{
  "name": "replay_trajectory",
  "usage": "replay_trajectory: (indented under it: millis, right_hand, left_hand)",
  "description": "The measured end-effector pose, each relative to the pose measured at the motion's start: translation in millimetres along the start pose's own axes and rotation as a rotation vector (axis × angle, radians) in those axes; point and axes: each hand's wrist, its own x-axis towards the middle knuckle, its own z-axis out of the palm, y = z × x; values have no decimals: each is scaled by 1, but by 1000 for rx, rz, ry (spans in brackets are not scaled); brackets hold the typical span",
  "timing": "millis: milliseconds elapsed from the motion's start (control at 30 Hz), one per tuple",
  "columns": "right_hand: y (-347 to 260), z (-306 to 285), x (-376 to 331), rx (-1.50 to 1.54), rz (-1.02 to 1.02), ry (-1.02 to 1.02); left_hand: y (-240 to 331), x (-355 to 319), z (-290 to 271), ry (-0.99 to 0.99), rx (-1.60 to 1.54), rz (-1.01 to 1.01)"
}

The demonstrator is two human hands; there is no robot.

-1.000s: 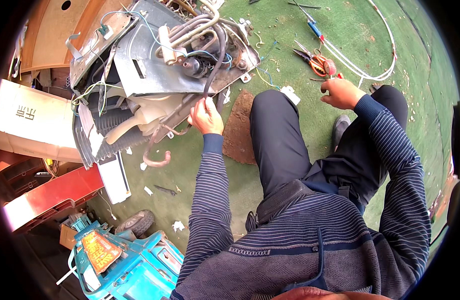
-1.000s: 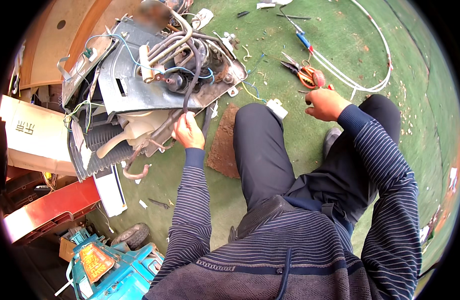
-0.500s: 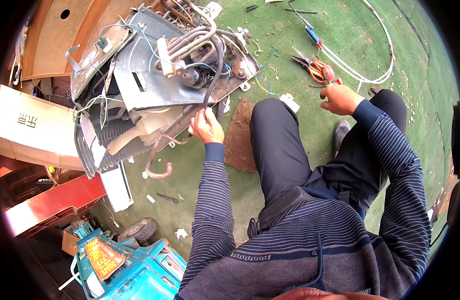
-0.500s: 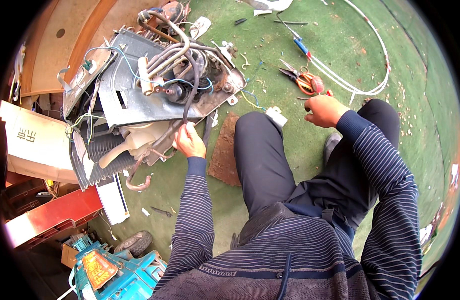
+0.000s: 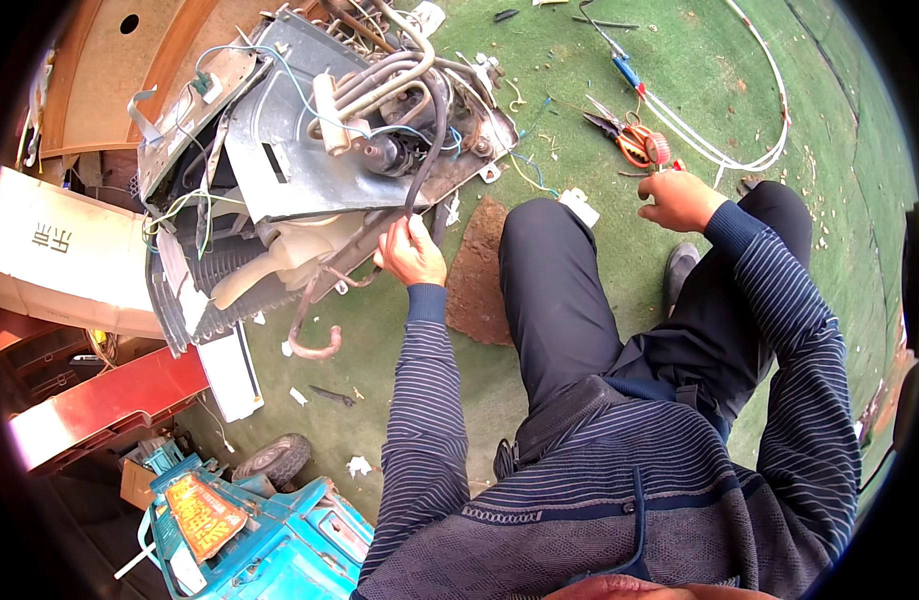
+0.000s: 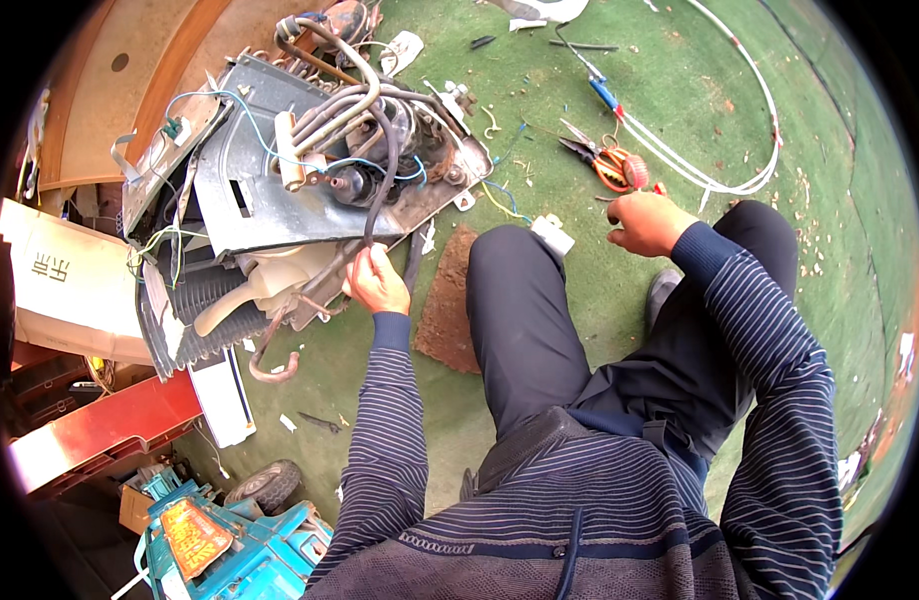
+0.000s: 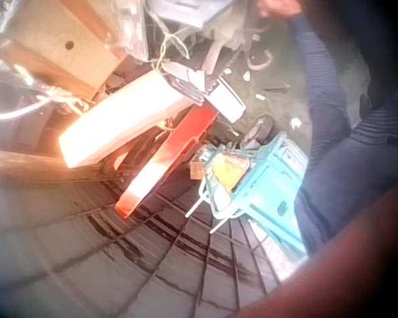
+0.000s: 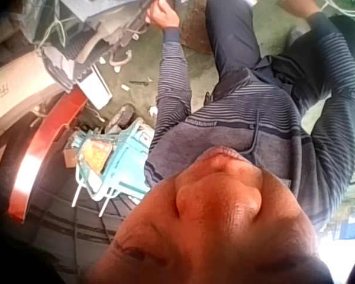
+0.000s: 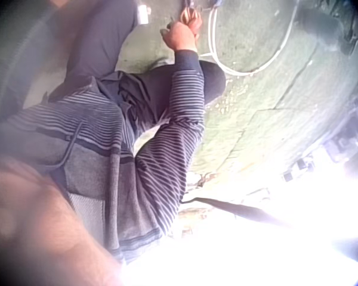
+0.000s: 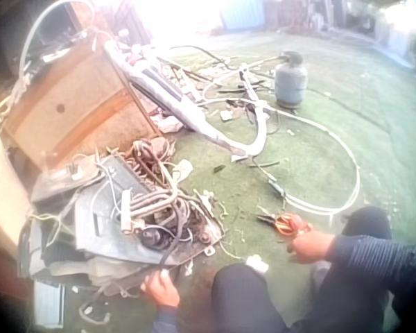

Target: The person sits on the floor and disassembles a large appliance, likely an air conditioner unit. They use their hands to pull apart metal pipes and wires, separating components from the main body of the unit.

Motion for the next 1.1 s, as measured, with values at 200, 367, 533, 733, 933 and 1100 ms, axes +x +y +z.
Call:
replay_trajectory:
  millis: [200,367,533,733,933,1100]
  right_hand:
    - [-6,-6,-3,1,6,6]
    - [-1,-1,-2,1,-10,22]
    - [0,0,-3,12,-20,34]
    - [2,-2,-3,31,4,11]
    - [4,-2,-4,6,27,-1]
    - [5,-3,-3,34,37,-30]
  left_hand:
    - [-1,-1,0,16,-5,-3]
    - [-1,-2,3,34,-2,2]
    - [3,-3,-2,-4,-6,-19]
    - [2,-4,-2,6,2,-19]
    - [4,-3,-4,1,21,-24]
    - [8,-4,-5,-10,9,-40]
